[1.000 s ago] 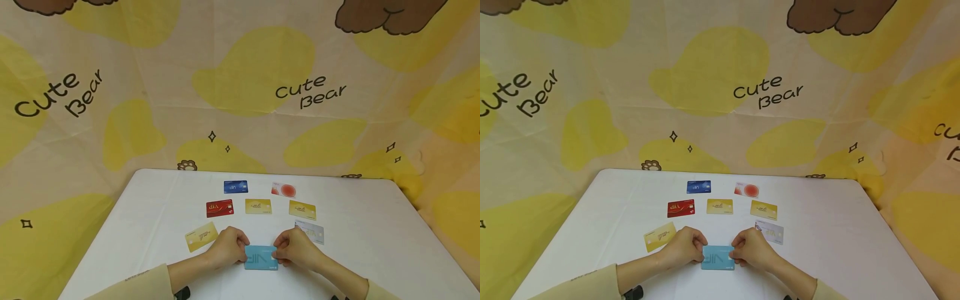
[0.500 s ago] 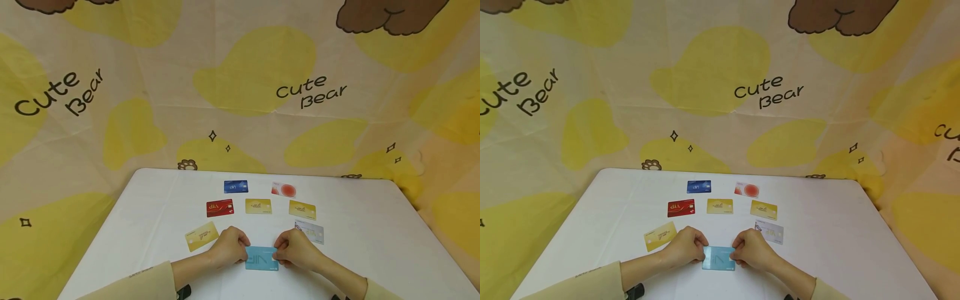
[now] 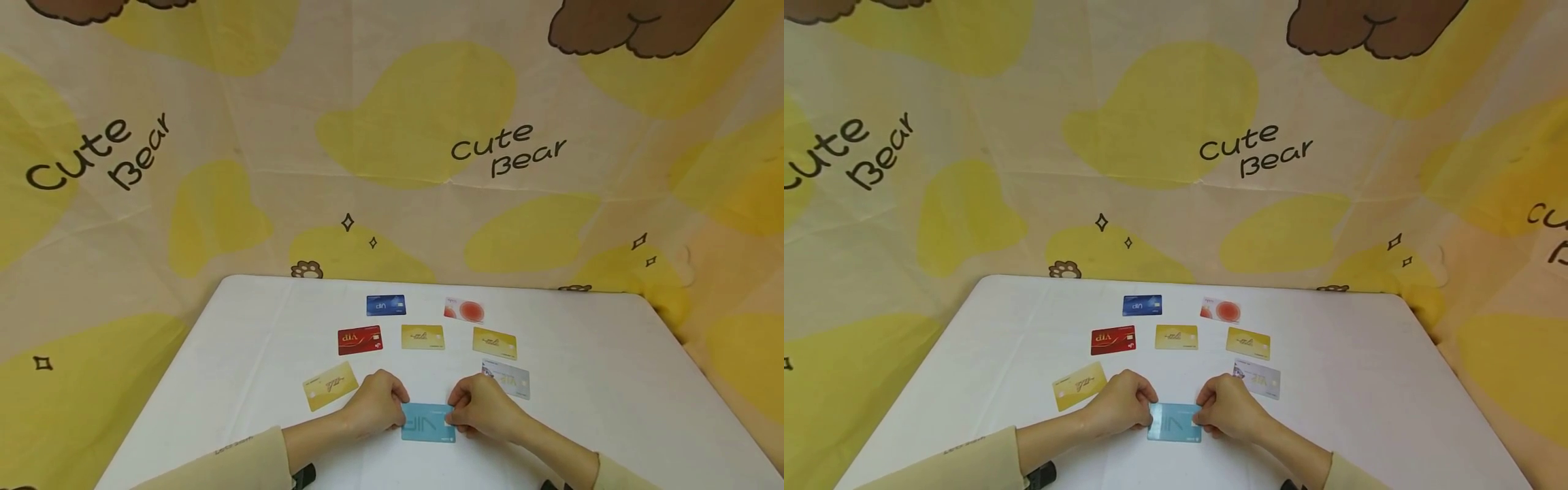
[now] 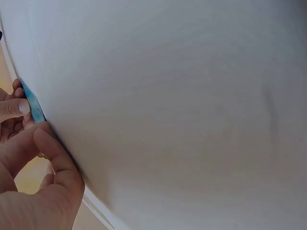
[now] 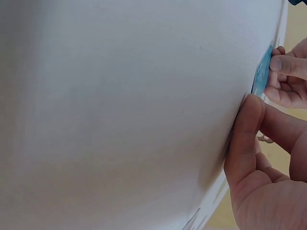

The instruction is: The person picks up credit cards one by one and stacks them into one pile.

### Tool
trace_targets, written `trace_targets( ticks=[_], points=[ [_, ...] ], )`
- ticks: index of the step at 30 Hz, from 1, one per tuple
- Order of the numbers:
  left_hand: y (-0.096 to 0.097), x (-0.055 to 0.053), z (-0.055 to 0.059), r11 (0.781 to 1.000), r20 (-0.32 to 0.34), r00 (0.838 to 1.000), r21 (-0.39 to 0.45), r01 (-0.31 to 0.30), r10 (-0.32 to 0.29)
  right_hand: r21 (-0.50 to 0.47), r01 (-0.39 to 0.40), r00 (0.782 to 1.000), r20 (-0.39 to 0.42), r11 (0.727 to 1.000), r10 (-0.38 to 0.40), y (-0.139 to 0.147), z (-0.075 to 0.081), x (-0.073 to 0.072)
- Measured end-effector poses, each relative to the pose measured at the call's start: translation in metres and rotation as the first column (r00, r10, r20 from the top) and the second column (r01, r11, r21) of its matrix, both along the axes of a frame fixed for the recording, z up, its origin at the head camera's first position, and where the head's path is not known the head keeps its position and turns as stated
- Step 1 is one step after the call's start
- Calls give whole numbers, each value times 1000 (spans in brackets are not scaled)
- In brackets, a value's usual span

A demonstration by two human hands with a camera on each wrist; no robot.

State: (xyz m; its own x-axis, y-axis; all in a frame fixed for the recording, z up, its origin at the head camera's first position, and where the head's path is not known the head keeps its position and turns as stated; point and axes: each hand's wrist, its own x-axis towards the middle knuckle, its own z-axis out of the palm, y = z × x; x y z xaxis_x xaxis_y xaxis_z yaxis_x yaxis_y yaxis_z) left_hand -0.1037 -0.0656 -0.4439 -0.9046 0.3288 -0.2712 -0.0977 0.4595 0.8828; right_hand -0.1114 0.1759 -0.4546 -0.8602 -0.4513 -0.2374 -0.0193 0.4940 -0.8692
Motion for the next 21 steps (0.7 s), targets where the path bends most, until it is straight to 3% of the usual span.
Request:
trace_targets(
  ticks=[11, 21],
  points=[
    [3, -1, -1, 999, -23, 1000, -49, 0, -1, 17, 4, 1000, 13, 1000, -4, -1, 2, -1],
    [2, -1, -1, 999, -15, 1000, -43, -8, 7, 22, 15, 1000, 24, 1000, -15, -2, 4, -2]
  ],
)
